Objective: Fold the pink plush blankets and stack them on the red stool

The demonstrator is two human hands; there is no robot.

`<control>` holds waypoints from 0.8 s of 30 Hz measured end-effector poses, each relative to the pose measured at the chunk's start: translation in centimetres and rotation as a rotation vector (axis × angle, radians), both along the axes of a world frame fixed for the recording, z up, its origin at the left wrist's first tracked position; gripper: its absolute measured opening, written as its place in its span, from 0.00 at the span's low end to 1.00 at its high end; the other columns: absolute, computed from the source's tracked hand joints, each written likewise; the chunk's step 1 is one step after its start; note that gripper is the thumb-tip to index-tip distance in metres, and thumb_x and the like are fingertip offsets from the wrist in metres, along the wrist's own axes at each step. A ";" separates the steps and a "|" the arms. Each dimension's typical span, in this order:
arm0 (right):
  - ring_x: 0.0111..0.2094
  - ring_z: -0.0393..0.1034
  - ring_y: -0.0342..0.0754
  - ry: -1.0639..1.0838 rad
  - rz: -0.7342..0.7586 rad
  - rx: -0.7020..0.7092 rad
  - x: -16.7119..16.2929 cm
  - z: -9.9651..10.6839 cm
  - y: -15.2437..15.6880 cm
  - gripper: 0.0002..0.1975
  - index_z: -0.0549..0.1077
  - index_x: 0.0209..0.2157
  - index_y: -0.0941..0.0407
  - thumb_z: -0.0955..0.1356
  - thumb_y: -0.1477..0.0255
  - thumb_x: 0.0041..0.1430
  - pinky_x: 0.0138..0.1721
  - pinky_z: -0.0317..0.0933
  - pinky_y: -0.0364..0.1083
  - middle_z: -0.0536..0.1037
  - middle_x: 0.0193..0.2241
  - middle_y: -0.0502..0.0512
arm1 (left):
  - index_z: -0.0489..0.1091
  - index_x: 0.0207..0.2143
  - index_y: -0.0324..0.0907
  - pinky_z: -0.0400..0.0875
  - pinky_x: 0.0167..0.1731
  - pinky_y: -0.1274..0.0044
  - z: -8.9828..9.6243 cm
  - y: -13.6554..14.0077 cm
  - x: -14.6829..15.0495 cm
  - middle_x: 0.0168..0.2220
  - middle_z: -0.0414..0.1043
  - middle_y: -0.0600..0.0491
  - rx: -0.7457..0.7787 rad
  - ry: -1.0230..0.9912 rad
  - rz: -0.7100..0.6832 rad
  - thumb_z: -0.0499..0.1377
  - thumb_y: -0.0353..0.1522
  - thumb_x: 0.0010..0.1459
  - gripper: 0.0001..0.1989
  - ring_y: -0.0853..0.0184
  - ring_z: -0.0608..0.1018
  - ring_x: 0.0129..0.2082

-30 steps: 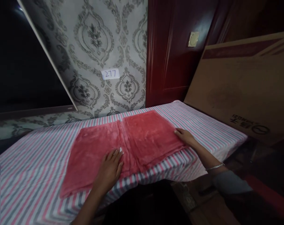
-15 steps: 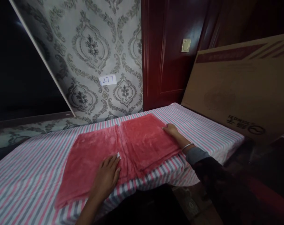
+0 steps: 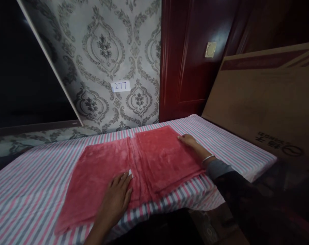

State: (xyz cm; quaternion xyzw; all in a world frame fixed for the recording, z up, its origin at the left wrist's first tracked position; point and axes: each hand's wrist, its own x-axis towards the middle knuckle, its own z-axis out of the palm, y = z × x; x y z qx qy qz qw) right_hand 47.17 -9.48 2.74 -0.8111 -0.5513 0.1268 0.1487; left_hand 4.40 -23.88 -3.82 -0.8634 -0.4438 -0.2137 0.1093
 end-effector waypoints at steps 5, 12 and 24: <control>0.51 0.74 0.58 -0.031 -0.027 -0.015 -1.3 -0.7 1.6 0.24 0.77 0.50 0.64 0.64 0.58 0.68 0.43 0.65 0.46 0.78 0.49 0.71 | 0.67 0.62 0.44 0.65 0.58 0.60 0.2 -0.4 0.1 0.59 0.72 0.47 -0.014 -0.028 0.002 0.49 0.37 0.67 0.23 0.56 0.71 0.59; 0.53 0.72 0.58 -0.098 -0.048 0.008 -1.6 -1.4 1.6 0.21 0.74 0.53 0.64 0.63 0.62 0.70 0.45 0.64 0.46 0.75 0.52 0.72 | 0.66 0.63 0.46 0.65 0.58 0.61 0.7 -0.8 0.2 0.60 0.71 0.49 -0.028 -0.031 0.000 0.50 0.36 0.67 0.23 0.57 0.70 0.59; 0.48 0.74 0.58 -0.159 0.047 -0.077 1.7 -2.2 -9.3 0.22 0.75 0.48 0.61 0.67 0.57 0.66 0.43 0.62 0.46 0.79 0.47 0.68 | 0.68 0.60 0.39 0.64 0.57 0.57 1.1 -0.1 0.5 0.60 0.71 0.44 -0.081 0.027 0.004 0.45 0.39 0.68 0.25 0.52 0.70 0.60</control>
